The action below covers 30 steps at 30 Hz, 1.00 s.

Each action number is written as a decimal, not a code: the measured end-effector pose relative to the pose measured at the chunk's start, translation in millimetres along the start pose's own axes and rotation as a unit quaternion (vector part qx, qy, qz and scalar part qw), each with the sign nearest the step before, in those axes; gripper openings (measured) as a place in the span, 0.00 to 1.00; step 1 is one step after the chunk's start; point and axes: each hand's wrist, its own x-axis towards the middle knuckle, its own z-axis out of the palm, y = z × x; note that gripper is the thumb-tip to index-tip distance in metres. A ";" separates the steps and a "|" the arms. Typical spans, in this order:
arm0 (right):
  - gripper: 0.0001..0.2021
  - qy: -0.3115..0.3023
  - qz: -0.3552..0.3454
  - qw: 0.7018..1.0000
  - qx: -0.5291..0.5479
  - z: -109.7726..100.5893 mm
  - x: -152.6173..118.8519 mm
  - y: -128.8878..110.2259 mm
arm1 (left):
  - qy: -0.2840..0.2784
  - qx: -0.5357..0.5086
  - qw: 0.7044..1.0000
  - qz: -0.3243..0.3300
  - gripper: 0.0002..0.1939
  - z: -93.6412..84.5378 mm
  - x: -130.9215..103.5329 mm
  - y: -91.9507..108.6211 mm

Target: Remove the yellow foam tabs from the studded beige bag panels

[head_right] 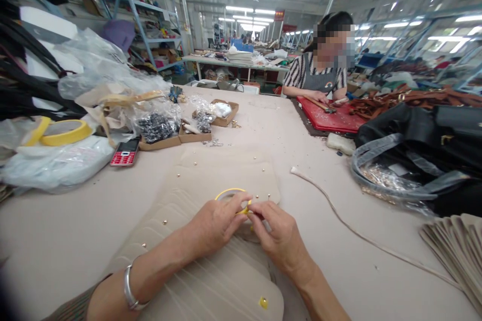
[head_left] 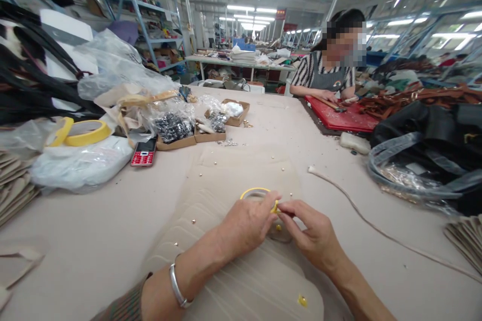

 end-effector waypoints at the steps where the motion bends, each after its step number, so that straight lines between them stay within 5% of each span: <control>1: 0.09 -0.002 -0.009 1.000 -0.013 1.2 0.1 0.9 | -0.004 -0.001 1.000 0.001 0.19 0.8 0.1 0.2; 9: 0.07 0.045 -0.021 0.994 -0.101 10.5 -1.2 4.0 | 0.014 0.022 0.999 -0.021 0.06 4.4 5.1 -1.0; 13: 0.08 0.058 0.151 0.987 -0.003 14.7 4.7 -6.5 | 0.058 0.053 0.997 0.004 0.06 9.8 7.2 -4.3; 16: 0.12 0.062 0.300 0.942 0.134 17.3 11.2 -7.6 | 0.111 0.055 0.992 0.031 0.08 13.7 4.8 -2.8; 19: 0.15 0.090 0.372 0.903 0.196 16.0 15.3 5.6 | 0.126 0.063 0.989 0.047 0.09 15.1 0.2 0.9; 23: 0.17 0.072 0.425 0.881 0.194 8.4 16.3 30.4 | 0.065 0.120 0.991 -0.006 0.07 16.9 -1.7 -1.2; 27: 0.20 0.045 0.423 0.887 0.177 7.3 18.6 42.7 | -0.020 0.162 0.986 -0.044 0.08 22.8 2.5 -10.2; 30: 0.18 0.019 0.414 0.901 0.129 11.6 21.4 46.4 | -0.030 0.160 0.986 -0.039 0.07 27.2 4.8 -13.5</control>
